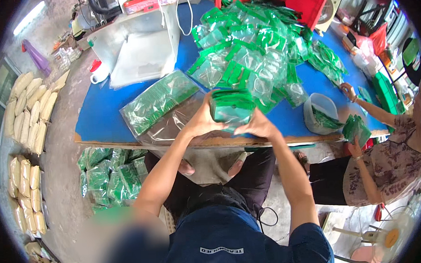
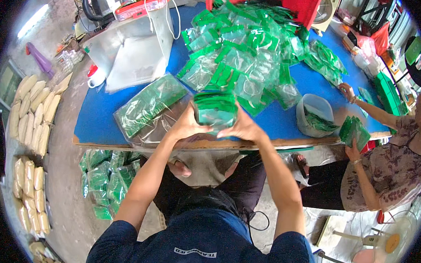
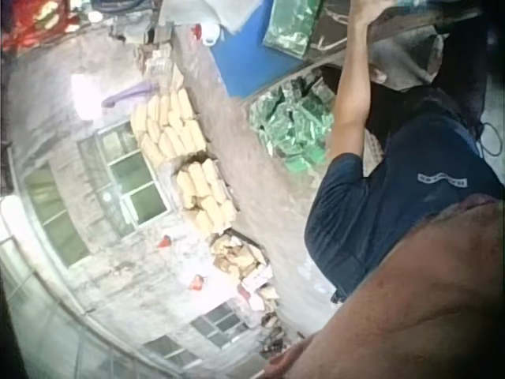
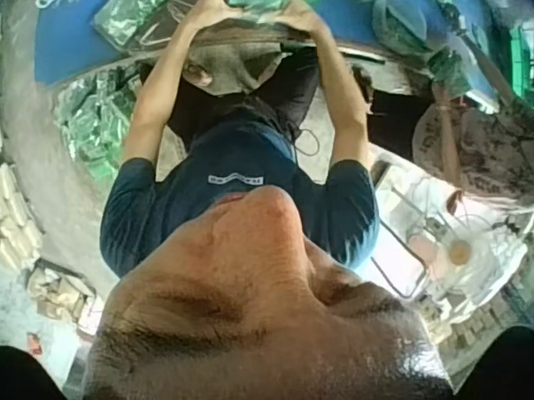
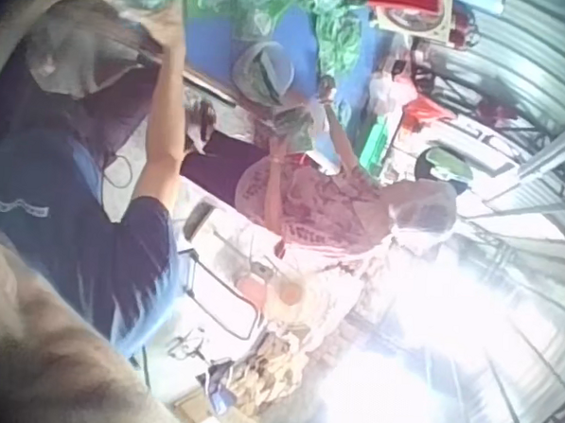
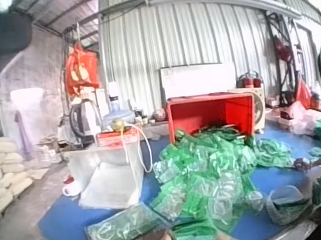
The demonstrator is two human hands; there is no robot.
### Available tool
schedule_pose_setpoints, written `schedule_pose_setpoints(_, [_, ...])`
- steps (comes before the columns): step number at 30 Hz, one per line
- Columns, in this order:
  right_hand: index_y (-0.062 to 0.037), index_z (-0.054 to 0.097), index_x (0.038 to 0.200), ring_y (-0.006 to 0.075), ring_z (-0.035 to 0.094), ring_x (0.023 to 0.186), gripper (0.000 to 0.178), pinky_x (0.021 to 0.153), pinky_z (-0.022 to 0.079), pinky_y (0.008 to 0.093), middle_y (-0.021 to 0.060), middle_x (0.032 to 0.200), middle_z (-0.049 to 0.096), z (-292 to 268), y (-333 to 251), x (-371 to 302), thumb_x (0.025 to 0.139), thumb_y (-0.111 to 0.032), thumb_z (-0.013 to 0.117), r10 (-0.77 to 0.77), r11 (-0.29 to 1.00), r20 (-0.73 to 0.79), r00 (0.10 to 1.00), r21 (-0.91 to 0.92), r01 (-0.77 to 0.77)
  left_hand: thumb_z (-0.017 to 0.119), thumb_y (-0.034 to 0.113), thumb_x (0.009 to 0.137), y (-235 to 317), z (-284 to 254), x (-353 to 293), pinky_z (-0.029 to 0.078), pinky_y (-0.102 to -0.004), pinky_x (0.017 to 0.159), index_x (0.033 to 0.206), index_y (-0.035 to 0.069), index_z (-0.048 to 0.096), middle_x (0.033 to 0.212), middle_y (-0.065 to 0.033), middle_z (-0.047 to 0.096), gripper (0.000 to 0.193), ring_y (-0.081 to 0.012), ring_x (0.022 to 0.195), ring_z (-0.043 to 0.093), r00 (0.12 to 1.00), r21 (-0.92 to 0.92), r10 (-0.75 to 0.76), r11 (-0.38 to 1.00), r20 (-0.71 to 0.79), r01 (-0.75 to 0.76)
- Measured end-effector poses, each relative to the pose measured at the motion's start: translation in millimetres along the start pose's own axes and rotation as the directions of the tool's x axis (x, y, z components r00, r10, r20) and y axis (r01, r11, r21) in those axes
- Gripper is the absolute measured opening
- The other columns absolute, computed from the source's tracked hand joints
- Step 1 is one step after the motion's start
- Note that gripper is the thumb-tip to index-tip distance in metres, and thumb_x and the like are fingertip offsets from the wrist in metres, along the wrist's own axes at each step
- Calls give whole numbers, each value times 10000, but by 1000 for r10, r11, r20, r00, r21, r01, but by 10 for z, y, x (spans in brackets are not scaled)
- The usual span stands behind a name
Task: Counting and packing small green plastic bags into a larger clear plastic bag on a workbench.
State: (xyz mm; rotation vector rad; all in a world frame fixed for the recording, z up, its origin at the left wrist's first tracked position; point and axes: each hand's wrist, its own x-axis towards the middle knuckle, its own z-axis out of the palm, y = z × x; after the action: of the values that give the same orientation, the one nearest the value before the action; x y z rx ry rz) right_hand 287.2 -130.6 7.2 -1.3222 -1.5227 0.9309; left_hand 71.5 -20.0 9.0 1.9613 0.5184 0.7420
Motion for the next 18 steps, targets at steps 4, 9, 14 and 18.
schedule_pose_setpoints(4, [-7, 240, 1485, 345, 568, 1226, 1102, 1010, 464, 418, 233, 1302, 576, 335, -150, 90, 643, -248, 910, 63, 976, -194, 979, -193, -101, 884, 83, 648, -24, 13, -78, 308, -382, 1150, 1540, 42, 111, 1478, -161, 362, 1181, -281, 1386, 365, 998, -210, -47, 977, -42, 37])
schedule_pose_setpoints(9, [-29, 262, 1451, 354, 590, 1192, 979, 984, 478, 435, 245, 1262, 588, 222, -278, -43, 685, -161, 857, -84, 987, -238, 968, -154, 47, 909, 94, 639, 42, 103, 11, 313, -386, 1147, 1555, 48, 79, 1475, -140, 366, 1238, -254, 1379, 373, 995, -387, 3, 921, -97, -41])
schedule_pose_setpoints(14, [-27, 223, 1474, 365, 531, 1271, 1051, 1051, 439, 422, 264, 1350, 521, 101, 19, -93, 674, -187, 886, -87, 967, -215, 973, -254, 31, 926, 94, 624, 86, 306, 113, 336, -384, 1134, 1564, 80, 98, 1449, -117, 413, 1253, -244, 1351, 414, 996, -262, 62, 962, -66, -77])
schedule_pose_setpoints(18, [-10, 133, 1507, 398, 531, 1262, 1158, 1034, 445, 424, 291, 1352, 517, 111, -59, -176, 661, -221, 895, -39, 965, -212, 976, -263, -19, 905, 35, 637, 88, 325, 57, 370, -384, 1114, 1567, 84, 91, 1459, -122, 405, 1237, -241, 1352, 414, 998, -440, -56, 897, -19, 42])
